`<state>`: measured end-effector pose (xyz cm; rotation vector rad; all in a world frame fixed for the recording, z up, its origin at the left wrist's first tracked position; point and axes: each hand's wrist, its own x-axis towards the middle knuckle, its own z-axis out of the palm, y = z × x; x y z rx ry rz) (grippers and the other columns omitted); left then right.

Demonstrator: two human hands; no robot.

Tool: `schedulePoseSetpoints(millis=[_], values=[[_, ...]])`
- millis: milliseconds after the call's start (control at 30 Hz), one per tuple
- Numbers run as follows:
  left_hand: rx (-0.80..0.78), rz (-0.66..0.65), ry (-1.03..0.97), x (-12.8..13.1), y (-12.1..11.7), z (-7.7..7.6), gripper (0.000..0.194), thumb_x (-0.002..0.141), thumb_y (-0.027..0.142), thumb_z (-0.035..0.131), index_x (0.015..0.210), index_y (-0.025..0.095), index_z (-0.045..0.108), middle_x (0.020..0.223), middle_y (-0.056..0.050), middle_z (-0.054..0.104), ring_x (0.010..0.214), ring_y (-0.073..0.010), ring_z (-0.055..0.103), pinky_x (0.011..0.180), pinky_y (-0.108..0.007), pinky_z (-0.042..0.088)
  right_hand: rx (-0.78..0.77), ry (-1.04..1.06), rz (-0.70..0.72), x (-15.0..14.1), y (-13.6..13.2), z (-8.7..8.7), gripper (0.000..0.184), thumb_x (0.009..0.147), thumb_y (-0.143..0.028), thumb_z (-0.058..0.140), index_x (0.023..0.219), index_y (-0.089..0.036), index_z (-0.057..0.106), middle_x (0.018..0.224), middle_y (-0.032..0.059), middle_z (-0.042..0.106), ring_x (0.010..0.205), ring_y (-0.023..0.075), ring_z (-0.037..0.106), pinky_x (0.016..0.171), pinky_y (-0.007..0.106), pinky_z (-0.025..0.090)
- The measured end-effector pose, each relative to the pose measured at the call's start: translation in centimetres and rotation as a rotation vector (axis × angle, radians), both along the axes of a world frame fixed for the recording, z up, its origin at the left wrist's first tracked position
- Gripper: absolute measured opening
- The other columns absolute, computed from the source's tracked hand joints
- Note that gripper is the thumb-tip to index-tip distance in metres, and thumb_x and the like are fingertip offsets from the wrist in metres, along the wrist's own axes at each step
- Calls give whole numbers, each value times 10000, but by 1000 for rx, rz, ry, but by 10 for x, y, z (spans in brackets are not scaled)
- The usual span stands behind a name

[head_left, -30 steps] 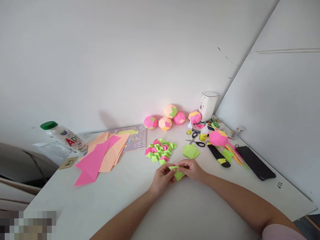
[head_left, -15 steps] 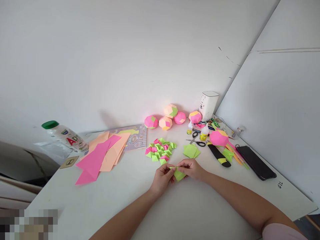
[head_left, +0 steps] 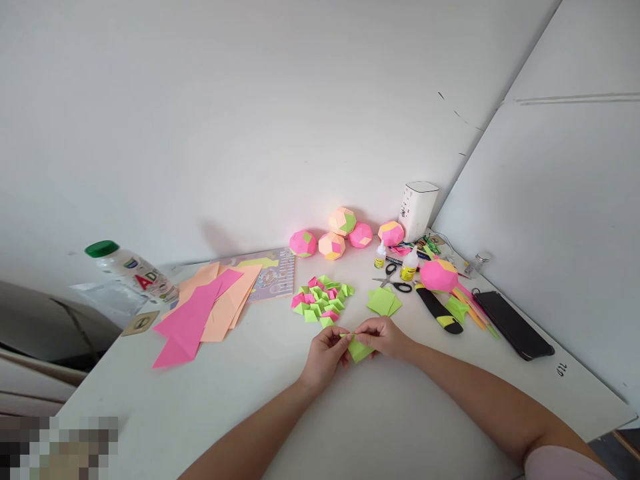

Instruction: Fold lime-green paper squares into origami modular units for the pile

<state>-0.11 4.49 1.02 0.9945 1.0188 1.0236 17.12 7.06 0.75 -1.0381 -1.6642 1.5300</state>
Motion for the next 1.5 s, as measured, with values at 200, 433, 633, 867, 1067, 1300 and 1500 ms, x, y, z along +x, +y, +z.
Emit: schedulePoseSetpoints(millis=[200, 433, 633, 867, 1067, 1300, 1500], values=[[-4, 2, 10, 0, -1, 2, 327, 663, 441, 680, 703, 167, 506, 454, 60, 520, 375, -82, 477, 393, -200, 397, -12, -4, 0, -1, 0, 3, 297, 749, -419, 613, 839, -140, 667, 610, 1, 598, 499, 109, 544, 397, 204, 483], [3, 6, -3, -1, -1, 1, 337, 678, 454, 662, 698, 180, 468, 454, 65, 510, 378, -83, 464, 388, -197, 378, -47, 2, -7, 0, 1, 2, 297, 737, -426, 626, 828, -145, 662, 587, -14, 563, 491, 101, 517, 392, 201, 483], [6, 38, -36, 1, -3, 2, 323, 721, 464, 617, 705, 188, 451, 474, 74, 489, 390, -79, 446, 392, -197, 375, -65, 23, -14, 0, 2, 1, 282, 746, -417, 626, 827, -148, 650, 596, -16, 569, 486, 99, 529, 388, 196, 478], [34, 105, -105, 0, -2, 1, 298, 800, 462, 523, 734, 191, 418, 508, 67, 489, 395, -70, 427, 385, -187, 370, -78, 40, -29, 1, 2, 4, 276, 744, -413, 628, 811, -146, 643, 583, -21, 568, 464, 99, 529, 387, 203, 471], [24, -38, 3, -2, -1, 0, 311, 730, 457, 603, 798, 186, 466, 470, 87, 457, 363, -66, 411, 369, -182, 353, -48, 4, 2, 1, 2, 0, 272, 751, -407, 617, 824, -146, 643, 574, -24, 539, 481, 95, 508, 401, 200, 479], [20, -94, 182, 0, -4, 1, 285, 724, 445, 587, 735, 186, 469, 403, 106, 381, 318, -46, 312, 318, -160, 222, 44, -70, 10, 0, -1, -3, 180, 763, -314, 584, 783, -145, 640, 529, -38, 475, 456, 79, 447, 393, 190, 472], [12, -81, 149, 0, -5, 3, 255, 715, 399, 591, 708, 188, 448, 397, 112, 365, 329, -40, 290, 337, -150, 217, 40, -4, -18, -2, -2, -3, 102, 737, -228, 565, 698, -141, 601, 535, -33, 509, 439, 82, 487, 393, 189, 450]])
